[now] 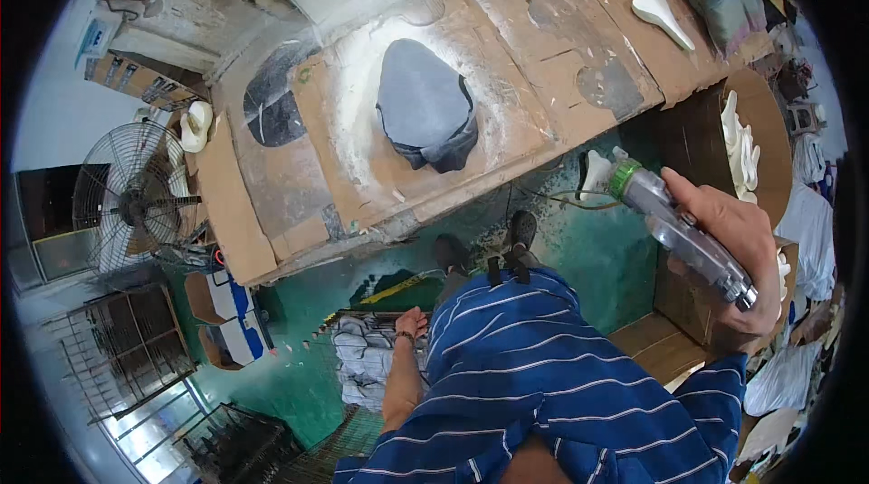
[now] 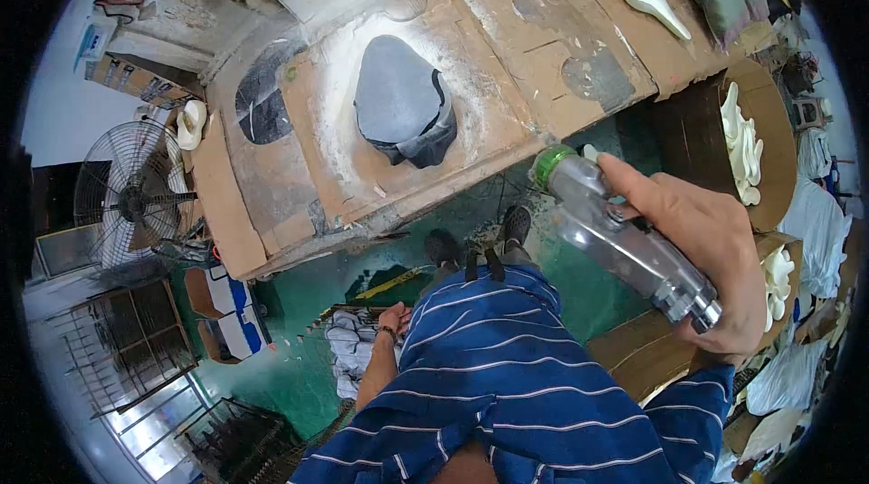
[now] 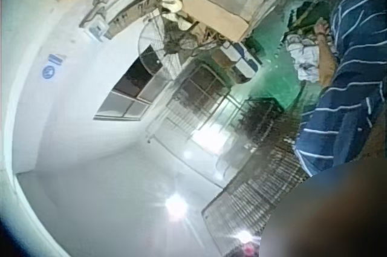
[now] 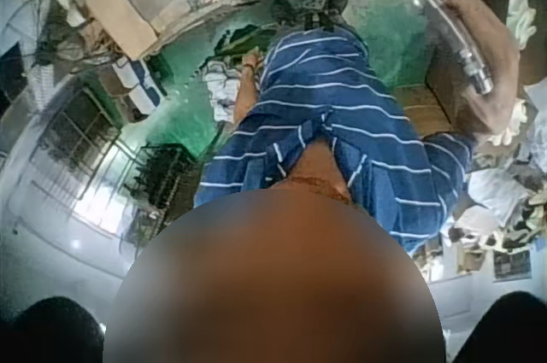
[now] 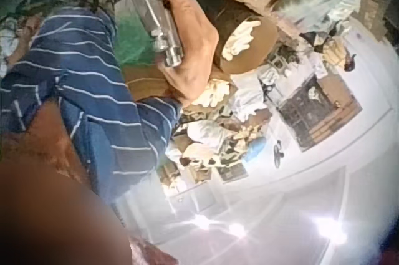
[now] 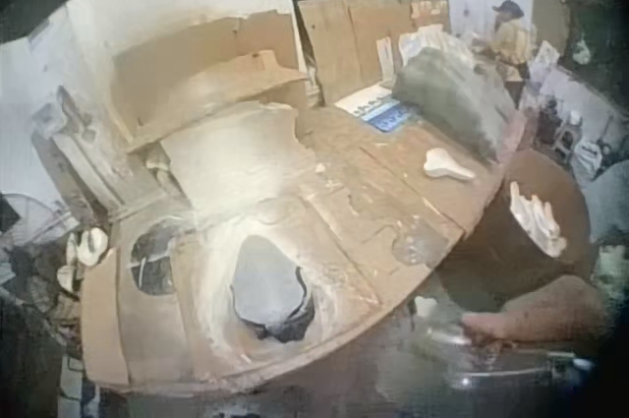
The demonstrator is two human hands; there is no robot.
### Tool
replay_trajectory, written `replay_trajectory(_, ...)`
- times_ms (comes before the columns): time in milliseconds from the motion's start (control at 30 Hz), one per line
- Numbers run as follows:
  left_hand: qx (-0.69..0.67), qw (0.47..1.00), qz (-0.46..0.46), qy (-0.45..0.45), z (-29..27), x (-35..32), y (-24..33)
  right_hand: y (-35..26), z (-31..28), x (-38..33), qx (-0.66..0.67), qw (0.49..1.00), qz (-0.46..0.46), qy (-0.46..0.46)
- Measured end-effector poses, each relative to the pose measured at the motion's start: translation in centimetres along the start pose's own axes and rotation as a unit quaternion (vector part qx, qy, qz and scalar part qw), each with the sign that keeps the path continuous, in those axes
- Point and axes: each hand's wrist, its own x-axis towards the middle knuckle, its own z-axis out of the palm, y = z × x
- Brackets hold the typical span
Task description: Applying adhesive to fabric bicycle seat covers using a spray gun and assembling them.
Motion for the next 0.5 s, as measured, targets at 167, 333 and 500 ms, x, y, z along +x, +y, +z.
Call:
replay_trajectory(167, -0.042, 0.995, 0.080, -0.048, -1.6, 2.6, 0.3, -2.1, 0.0, -0.2, -0.010, 0.998, 0.007, -0.064)
replay_trajectory(333, 0.103, 0.907, 0.402, 0.067, 2.7, -2.3, 10.2, -2.1, 1.5, 1.1, -0.035, 0.997, 0.007, 0.062)
replay_trajectory(500, -0.158, 0.800, 0.559, 0.148, 6.5, -9.4, 19.8, -1.9, 2.3, 0.2, 0.011, 1.000, 0.021, -0.011)
